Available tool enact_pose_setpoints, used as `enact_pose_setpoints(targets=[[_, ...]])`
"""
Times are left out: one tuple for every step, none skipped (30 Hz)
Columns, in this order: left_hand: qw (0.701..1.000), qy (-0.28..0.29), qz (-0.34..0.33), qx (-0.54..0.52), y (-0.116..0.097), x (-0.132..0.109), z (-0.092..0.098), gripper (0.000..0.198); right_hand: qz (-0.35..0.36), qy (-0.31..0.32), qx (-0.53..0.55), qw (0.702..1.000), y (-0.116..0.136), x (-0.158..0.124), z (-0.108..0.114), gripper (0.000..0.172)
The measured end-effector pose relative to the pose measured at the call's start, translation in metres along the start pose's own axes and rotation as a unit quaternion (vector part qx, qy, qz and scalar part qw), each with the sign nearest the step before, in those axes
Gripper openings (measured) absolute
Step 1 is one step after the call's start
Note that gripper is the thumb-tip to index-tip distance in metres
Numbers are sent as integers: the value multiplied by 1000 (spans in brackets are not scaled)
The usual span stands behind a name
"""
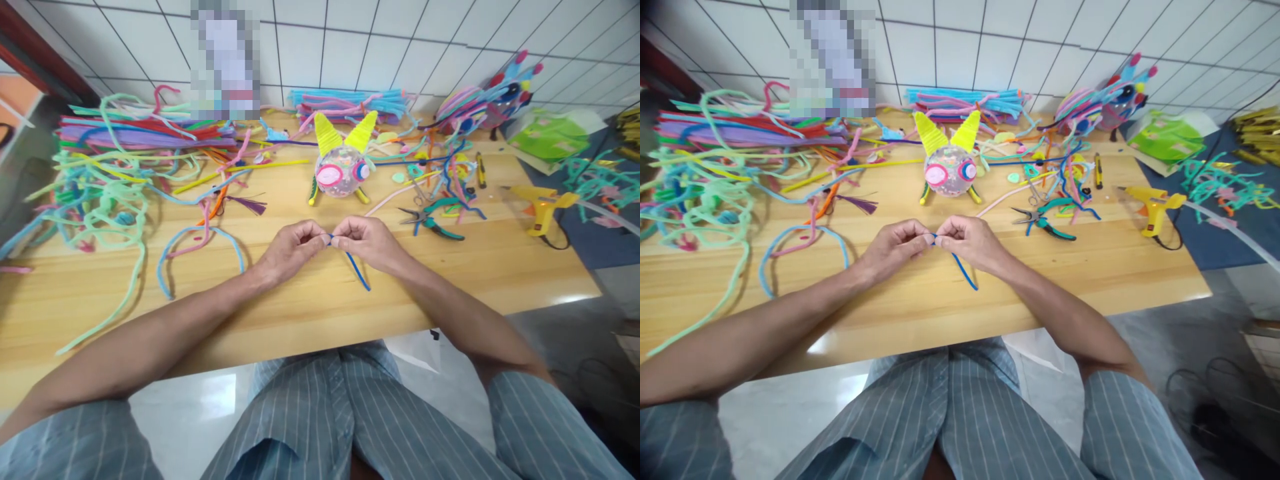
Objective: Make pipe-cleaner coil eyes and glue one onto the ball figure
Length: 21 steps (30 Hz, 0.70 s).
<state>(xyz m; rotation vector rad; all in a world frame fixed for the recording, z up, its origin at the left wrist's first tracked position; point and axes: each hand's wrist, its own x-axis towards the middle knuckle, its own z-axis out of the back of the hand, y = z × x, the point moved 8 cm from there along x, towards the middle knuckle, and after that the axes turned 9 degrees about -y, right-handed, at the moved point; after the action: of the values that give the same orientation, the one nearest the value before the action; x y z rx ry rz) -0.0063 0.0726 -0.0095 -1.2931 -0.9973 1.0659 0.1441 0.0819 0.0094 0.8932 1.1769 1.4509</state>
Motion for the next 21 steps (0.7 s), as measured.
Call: enact_pose_setpoints(targets=[[1000,-8,-9,4,-1,0,1,32,1,2,6,1000,1,0,0,24],[1000,-18,-16,2,-2,0,3,31,-1,6,16,1000,1,-1,-1,25],[999,-29,-19,-4,-2,0,4,30,-4,10,26,1000,1,-1,-1,25],[999,-39,-18,-11,-1,0,5,30,-9,11,35,999,1,-1,-1,26],[998,-51,-17,-19,0,0,7,29,-12,10,41,999,1,-1,-1,28],[998,-62,-16,-27,0,-1,7,29,-14,6,46,999,1,-1,-1,29],[996,-75,-16,-34,1,-1,8,29,-15,0,51,999,0,0,-2,30],[995,-87,-17,-42,1,-2,9,29,-14,-8,57,998,0,0,-2,31],[993,-100,-18,-52,0,-3,9,29,-13,-15,65,998,0,0,-3,32],[991,-112,-18,-63,0,-5,9,29,-12,-22,74,997,0,0,-5,34],[989,-123,-17,-77,0,-6,9,29,-11,-28,85,996,-1,-1,-7,35],[987,-130,-13,-91,1,-8,8,29,-11,-34,95,995,-1,-1,-9,36],[985,-135,-10,-107,1,-9,7,30,-10,-39,104,994,-2,-1,-11,36],[983,-139,-7,-122,2,-10,6,30,-10,-43,111,993,-3,-1,-13,36],[981,-142,-5,-135,3,-11,5,31,-10,-45,115,992,-4,-2,-14,35],[979,-143,-3,-146,4,-12,5,31,-9,-46,115,992,-4,-2,-15,35],[978,-143,0,-153,6,-12,4,31,-7,-46,114,992,-4,-2,-15,34],[978,-138,5,-155,7,-11,4,32,-4,-46,109,993,-4,-2,-14,33],[980,-130,10,-150,7,-10,3,33,2,-45,103,994,-3,-2,-13,33],[983,-118,10,-139,6,-9,3,33,7,-41,95,995,-2,-2,-11,32],[987,-105,3,-122,4,-7,3,32,13,-36,84,996,-1,-2,-10,30]])
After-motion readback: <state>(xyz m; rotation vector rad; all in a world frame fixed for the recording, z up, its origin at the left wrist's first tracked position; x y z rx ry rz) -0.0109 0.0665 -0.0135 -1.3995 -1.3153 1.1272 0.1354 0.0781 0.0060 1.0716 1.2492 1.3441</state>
